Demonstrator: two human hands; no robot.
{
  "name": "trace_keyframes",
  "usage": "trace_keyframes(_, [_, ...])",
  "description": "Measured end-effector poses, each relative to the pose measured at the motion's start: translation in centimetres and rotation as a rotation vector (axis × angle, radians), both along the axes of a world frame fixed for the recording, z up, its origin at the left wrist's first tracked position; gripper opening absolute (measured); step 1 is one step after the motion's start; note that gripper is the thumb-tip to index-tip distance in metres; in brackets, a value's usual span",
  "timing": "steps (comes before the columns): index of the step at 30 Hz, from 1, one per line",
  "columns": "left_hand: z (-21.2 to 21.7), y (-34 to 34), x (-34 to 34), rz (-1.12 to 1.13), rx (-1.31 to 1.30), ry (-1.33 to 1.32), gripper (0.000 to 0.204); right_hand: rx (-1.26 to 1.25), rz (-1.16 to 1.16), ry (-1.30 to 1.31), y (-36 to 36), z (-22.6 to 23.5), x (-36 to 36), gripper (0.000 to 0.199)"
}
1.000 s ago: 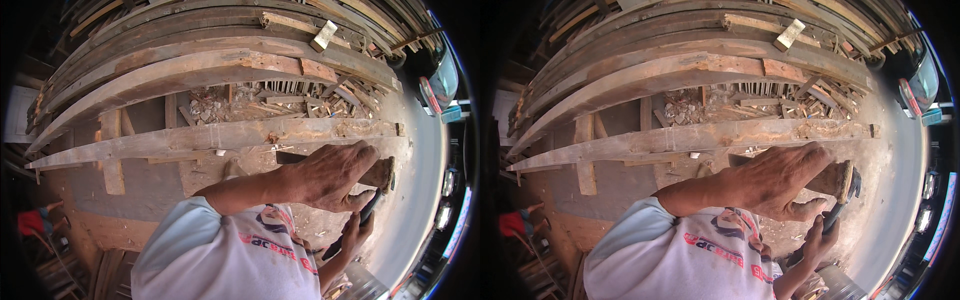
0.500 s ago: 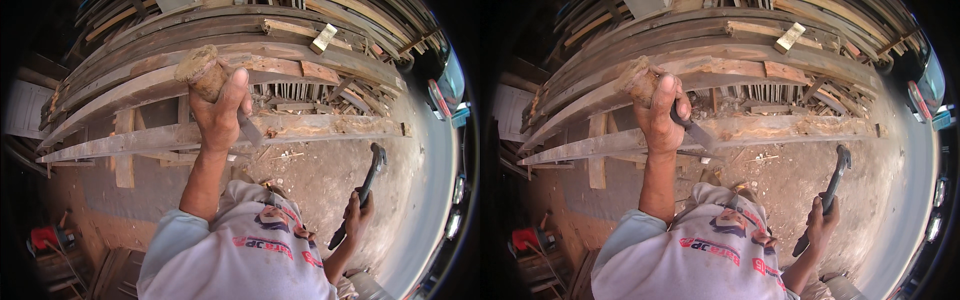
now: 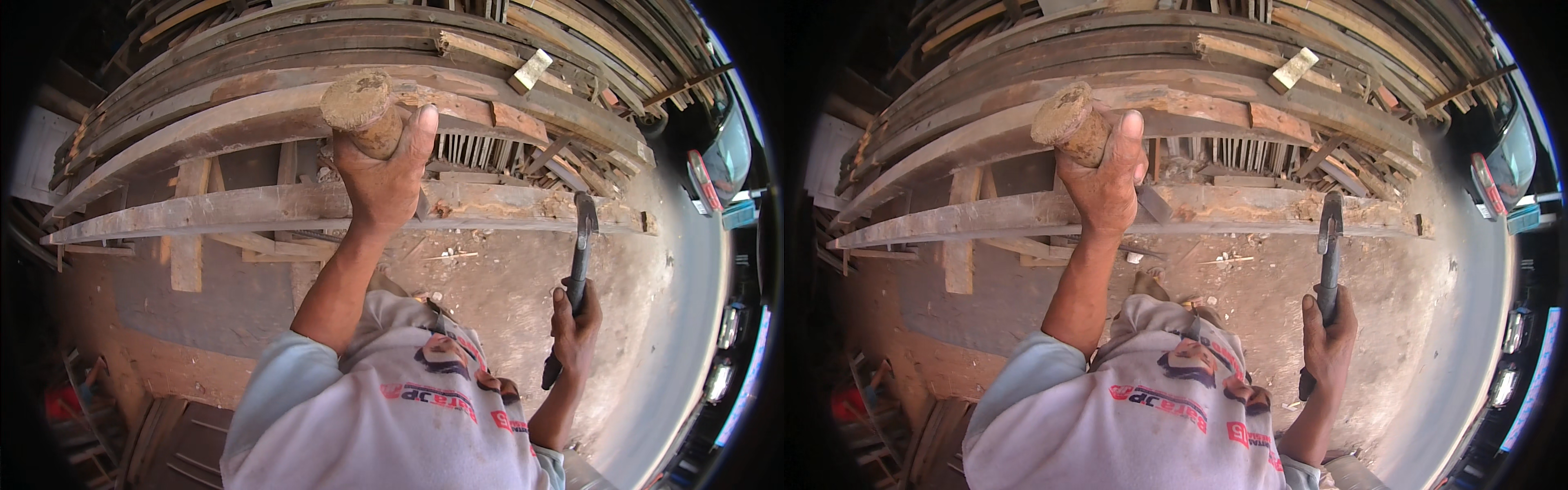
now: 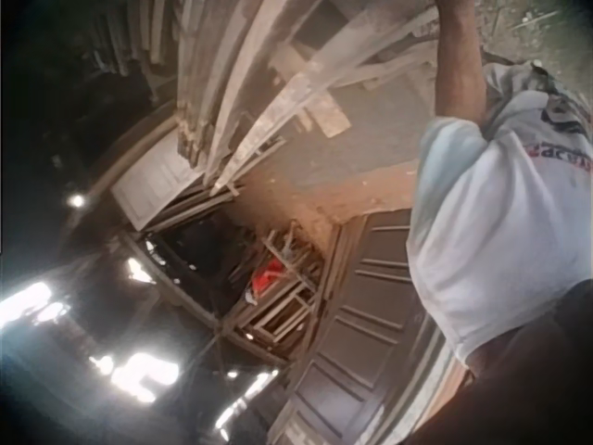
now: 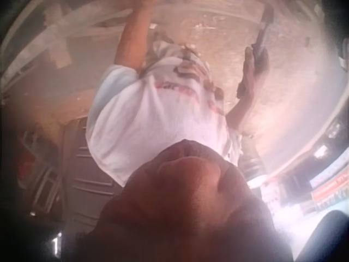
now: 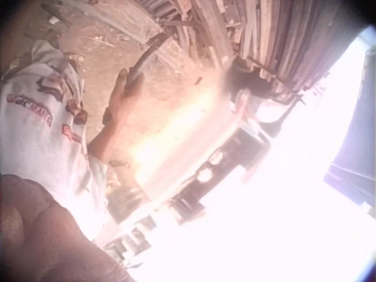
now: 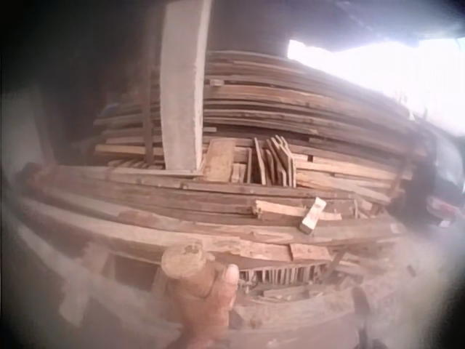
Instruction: The person uses a hammer and a small wooden block to repeatedly strike a long wooden plank resting on a curved wooden structure. The person adjusts the plank's position and continues hammering along its length.
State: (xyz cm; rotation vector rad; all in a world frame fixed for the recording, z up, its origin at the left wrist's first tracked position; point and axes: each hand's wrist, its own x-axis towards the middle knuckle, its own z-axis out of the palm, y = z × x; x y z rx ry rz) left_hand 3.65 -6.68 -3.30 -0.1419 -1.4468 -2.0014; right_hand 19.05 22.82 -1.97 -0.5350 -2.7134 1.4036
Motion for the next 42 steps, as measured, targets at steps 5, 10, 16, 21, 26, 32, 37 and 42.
trace_keyframes(5, [-0.1, 0.4, -0.5, -0.024, -0.082, 0.051, 0.016, 0.251, 0.230, 0.181, -4.2, 6.8, -3.3, 0.034])
trace_keyframes(10, [0.6, 0.8, -0.5, 0.022, -0.146, 0.059, 0.018, 0.022, 0.344, 0.723, -9.5, 13.8, -8.2, 0.032])
trace_keyframes(16, [-0.4, -0.3, -0.7, 0.012, -0.229, 0.018, 0.038, 0.889, 0.929, 0.444, -12.2, 17.1, -11.2, 0.023])
trace_keyframes(21, [0.0, -0.4, -0.6, 0.008, -0.116, -0.026, 0.041, 0.660, 0.730, 0.639, -13.7, 21.4, -12.5, 0.037])
trace_keyframes(26, [-0.3, -0.3, -0.7, 0.030, -0.120, -0.039, 0.038, 0.480, 0.629, 0.883, -12.5, 21.1, -13.6, 0.030])
trace_keyframes(32, [-0.6, -0.9, -1.1, -0.069, 0.023, -0.159, 0.043, 0.922, 1.009, 0.374, -14.3, 20.3, -13.1, 0.016])
trace_keyframes(37, [-2.0, -0.8, -1.1, 0.113, -0.042, -0.055, 0.019, 0.614, 0.572, 0.730, -12.4, 23.9, -14.5, 0.040])
trace_keyframes(42, [-1.1, -0.5, -0.5, -0.024, 0.041, -0.153, 0.039, 1.068, 1.027, 0.294, -14.2, 20.1, -13.5, 0.017])
